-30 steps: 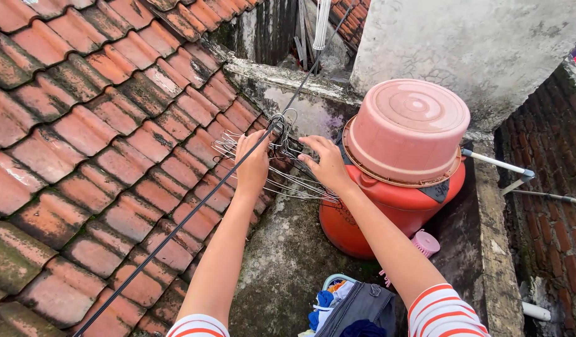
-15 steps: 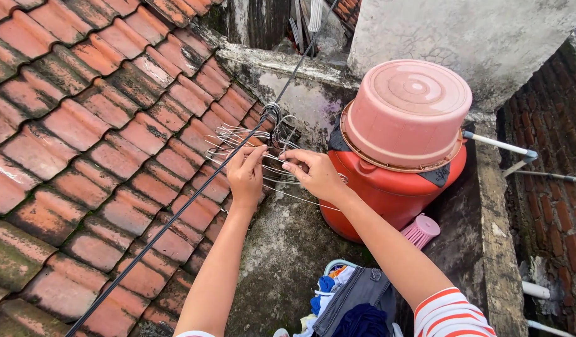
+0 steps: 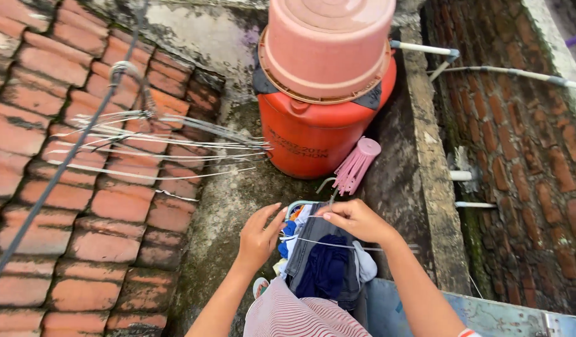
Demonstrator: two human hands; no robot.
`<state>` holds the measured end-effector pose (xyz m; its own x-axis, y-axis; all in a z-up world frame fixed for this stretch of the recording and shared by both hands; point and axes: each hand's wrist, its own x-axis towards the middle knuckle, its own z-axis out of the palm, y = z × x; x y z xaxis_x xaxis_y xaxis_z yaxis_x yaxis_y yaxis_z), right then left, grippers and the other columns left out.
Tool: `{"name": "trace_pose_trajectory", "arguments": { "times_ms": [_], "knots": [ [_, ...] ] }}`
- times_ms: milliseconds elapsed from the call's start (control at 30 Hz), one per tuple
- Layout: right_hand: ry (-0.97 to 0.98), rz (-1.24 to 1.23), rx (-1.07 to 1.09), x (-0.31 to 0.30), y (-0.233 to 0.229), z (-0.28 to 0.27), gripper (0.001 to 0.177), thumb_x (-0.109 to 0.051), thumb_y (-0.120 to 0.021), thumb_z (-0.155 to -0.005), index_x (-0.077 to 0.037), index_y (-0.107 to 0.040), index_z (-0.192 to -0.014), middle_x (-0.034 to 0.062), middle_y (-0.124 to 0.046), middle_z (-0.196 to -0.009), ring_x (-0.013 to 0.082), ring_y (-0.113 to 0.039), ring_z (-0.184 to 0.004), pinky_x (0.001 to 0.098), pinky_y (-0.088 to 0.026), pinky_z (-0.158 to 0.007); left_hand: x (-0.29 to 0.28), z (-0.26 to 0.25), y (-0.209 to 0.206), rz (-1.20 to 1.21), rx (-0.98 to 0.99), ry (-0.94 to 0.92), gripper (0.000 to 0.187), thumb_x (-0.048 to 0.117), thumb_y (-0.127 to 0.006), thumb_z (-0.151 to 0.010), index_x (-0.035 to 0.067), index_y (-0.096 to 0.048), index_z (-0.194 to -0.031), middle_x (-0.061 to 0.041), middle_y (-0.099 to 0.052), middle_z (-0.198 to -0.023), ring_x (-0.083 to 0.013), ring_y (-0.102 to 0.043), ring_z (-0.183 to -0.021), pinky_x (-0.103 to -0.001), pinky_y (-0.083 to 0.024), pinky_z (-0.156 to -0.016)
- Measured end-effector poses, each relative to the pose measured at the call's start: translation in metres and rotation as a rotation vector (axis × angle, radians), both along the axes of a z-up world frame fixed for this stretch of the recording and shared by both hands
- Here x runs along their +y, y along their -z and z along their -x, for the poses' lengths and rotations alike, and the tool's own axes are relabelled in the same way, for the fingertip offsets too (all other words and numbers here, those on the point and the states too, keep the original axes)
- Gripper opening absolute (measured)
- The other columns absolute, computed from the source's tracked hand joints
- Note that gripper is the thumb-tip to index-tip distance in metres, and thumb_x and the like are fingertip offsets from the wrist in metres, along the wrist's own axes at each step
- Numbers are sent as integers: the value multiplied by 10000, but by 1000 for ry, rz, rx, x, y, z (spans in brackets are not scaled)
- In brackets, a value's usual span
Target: The person is hanging laundry by placing garments onto wire hangers and then hanging the hangers on a clothesline on a rooftop.
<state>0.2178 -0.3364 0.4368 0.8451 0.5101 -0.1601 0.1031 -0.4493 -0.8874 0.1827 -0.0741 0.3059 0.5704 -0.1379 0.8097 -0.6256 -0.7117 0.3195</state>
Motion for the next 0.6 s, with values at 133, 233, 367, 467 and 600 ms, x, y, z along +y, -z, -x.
{"name": "trace_pose_trajectory", "arguments": {
  "times_ms": [133,233,367,467,600],
  "knots": [
    [379,113,169,-63,91,43,350,-316,-605,-961,-122,-862,-1099,-9,-850,-1143,24,-695,-933,215,-492,-779,-29,29,99,196,467,15,406,221,-656,-1012,118,-566,-1394,-122,-534,-1445,-323,-529,-1338,-516,-474,-1086],
    [678,5,162,-98,195,87,322,-276,-646,-946,-85,-863,-1088,60,-839,-1168,122,-742,-1123,261,-513,-1033,-55,58,155,332,644,66,176,185,-520,-1049,78,-611,-942,-81,-616,-967,-269,-564,-911,-365,-443,-846],
    [917,76,213,-108,243,136,388,-338,-626,-954,-103,-875,-1137,-33,-829,-945,64,-572,-751,200,-403,-708,-95,108,267,224,1162,19,309,292,-581,-1017,135,-487,-768,-72,-552,-777,-282,-580,-744,-429,-430,-710],
    [1102,116,277,-112,267,162,366,-318,-652,-966,-120,-864,-1189,-75,-759,-901,72,-456,-684,219,-377,-658,-118,133,309,100,1312,84,419,358,-538,-1053,131,-470,-708,-81,-567,-719,-306,-606,-705,-477,-413,-664],
    [1259,227,55,-117,296,181,282,-307,-634,-977,-187,-889,-987,-19,-359,-539,96,-279,-538,276,-263,-519,-162,163,377,-74,1578,41,299,413,-510,-1009,188,-637,-859,-74,-602,-919,-304,-668,-859,-482,-504,-793]
  ]
}}
